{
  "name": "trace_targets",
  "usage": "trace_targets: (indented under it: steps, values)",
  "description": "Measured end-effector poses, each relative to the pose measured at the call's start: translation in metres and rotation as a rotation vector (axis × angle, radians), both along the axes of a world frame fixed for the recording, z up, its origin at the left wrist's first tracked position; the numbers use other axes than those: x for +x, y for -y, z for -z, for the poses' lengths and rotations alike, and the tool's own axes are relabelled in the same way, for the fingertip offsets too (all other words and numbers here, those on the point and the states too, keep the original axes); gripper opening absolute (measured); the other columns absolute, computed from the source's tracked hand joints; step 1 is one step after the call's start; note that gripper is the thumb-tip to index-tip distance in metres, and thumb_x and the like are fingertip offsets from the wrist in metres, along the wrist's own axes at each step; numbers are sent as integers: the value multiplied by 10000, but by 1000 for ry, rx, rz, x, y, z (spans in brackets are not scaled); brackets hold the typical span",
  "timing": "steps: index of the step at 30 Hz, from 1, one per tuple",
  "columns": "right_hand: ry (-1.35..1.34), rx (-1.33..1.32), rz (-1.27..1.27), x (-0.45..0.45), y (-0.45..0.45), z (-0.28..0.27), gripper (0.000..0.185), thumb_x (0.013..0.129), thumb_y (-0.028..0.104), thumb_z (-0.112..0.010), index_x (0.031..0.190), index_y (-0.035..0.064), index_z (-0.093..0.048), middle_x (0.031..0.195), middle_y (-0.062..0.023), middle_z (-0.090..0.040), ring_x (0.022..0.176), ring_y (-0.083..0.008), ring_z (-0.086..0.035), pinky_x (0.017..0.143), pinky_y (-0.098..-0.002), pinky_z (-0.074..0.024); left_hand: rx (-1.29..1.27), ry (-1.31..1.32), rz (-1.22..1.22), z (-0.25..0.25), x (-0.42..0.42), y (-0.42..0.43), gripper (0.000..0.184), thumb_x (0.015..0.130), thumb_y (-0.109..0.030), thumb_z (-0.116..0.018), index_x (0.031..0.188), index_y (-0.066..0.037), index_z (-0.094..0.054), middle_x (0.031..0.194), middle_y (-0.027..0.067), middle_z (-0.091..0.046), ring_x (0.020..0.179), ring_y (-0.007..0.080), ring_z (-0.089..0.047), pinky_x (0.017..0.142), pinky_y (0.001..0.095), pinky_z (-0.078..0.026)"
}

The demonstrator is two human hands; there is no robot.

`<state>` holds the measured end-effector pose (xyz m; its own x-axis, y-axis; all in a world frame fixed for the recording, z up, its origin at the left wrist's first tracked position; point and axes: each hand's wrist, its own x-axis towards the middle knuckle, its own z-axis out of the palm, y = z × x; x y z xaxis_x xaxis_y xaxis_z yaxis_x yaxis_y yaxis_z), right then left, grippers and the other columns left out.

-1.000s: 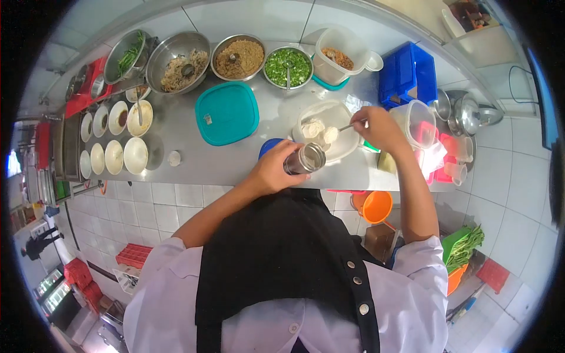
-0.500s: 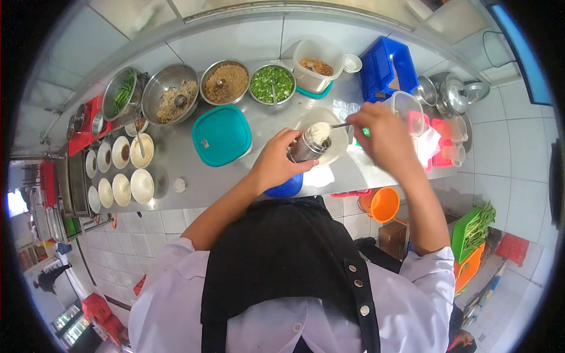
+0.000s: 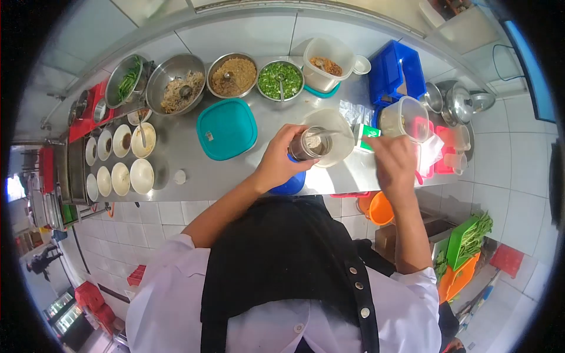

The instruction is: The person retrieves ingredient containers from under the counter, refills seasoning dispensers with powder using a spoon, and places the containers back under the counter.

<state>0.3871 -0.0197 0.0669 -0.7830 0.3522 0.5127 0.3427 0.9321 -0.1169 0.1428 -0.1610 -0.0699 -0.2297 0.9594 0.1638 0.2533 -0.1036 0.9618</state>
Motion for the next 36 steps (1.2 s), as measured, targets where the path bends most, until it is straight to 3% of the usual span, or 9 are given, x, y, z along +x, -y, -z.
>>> trace_targets:
  steps: [4, 6, 9, 12, 13, 17, 23, 26, 36]
  values:
    - [24, -165, 99, -7, -35, 8, 313, 820, -15, -768, 1115, 83, -810, 988, -70, -721, 910, -282, -644, 803, -424, -530, -59, 177, -27, 9, -2, 18, 776, 806, -32, -931, 1480, 4, -550, 1403, 94, -569, 1386, 225, -589, 1108, 371, -590]
    - [263, -161, 88, -24, -44, 31, 195, 873, 36, -717, 1033, 75, -823, 984, -68, -735, 990, -289, -674, 854, -433, -559, -173, 303, -23, 8, -2, 36, 789, 805, -56, -940, 1488, -10, -547, 1422, 103, -560, 1414, 235, -569, 1137, 395, -566]
    - [620, 33, -14, -60, -56, 116, 164, 909, 98, -681, 945, 96, -841, 1011, -70, -757, 1045, -280, -702, 863, -436, -590, -324, 76, 95, 12, -2, 52, 799, 799, -126, -963, 1485, -27, -566, 1474, 140, -555, 1437, 279, -568, 1172, 436, -527]
    - [852, 79, -26, -86, -47, 178, 164, 918, 123, -683, 897, 117, -846, 1017, -100, -772, 1049, -275, -729, 821, -440, -620, -206, 21, 162, 48, 17, 59, 790, 765, -269, -979, 1419, -9, -618, 1515, 208, -574, 1415, 383, -581, 1210, 454, -462]
    - [900, 67, -31, -91, -46, 193, 160, 917, 123, -689, 890, 121, -847, 1013, -111, -775, 1045, -274, -737, 805, -440, -628, -281, 2, 177, 46, 23, 57, 805, 763, -283, -971, 1441, -28, -620, 1638, 278, -488, 1482, 418, -543, 1230, 471, -443]
    - [898, -115, 17, -90, -57, 222, 154, 934, 113, -690, 928, 75, -839, 1055, -193, -794, 1019, -342, -780, 816, -466, -657, -279, 63, 239, 53, 35, 47, 815, 756, -300, -965, 1465, -86, -625, 1737, 351, -325, 1529, 471, -493, 1238, 479, -432]
    - [885, -312, 36, -93, -57, 234, 131, 876, 70, -741, 955, 0, -818, 1105, -277, -779, 1011, -426, -785, 894, -480, -652, -276, 31, 230, 45, 31, 45, 787, 776, -323, -956, 1448, -75, -630, 1749, 379, -262, 1506, 487, -511, 1231, 473, -441]
    - [794, -354, 27, -93, -63, 248, 126, 858, 60, -743, 927, -14, -818, 1079, -289, -767, 998, -429, -776, 893, -477, -643, -325, -13, 273, 55, 29, 41, 850, 778, -312, -985, 1497, -55, -610, 1751, 361, -287, 1611, 472, -377, 1245, 490, -425]
    - [480, -559, 53, -74, -49, 177, 184, 927, 85, -680, 940, -11, -836, 1017, -286, -749, 975, -462, -751, 907, -536, -598, -241, 15, 277, 50, 16, 30, 836, 787, -303, -967, 1486, -28, -601, 1771, 306, -302, 1513, 401, -536, 1173, 438, -488]
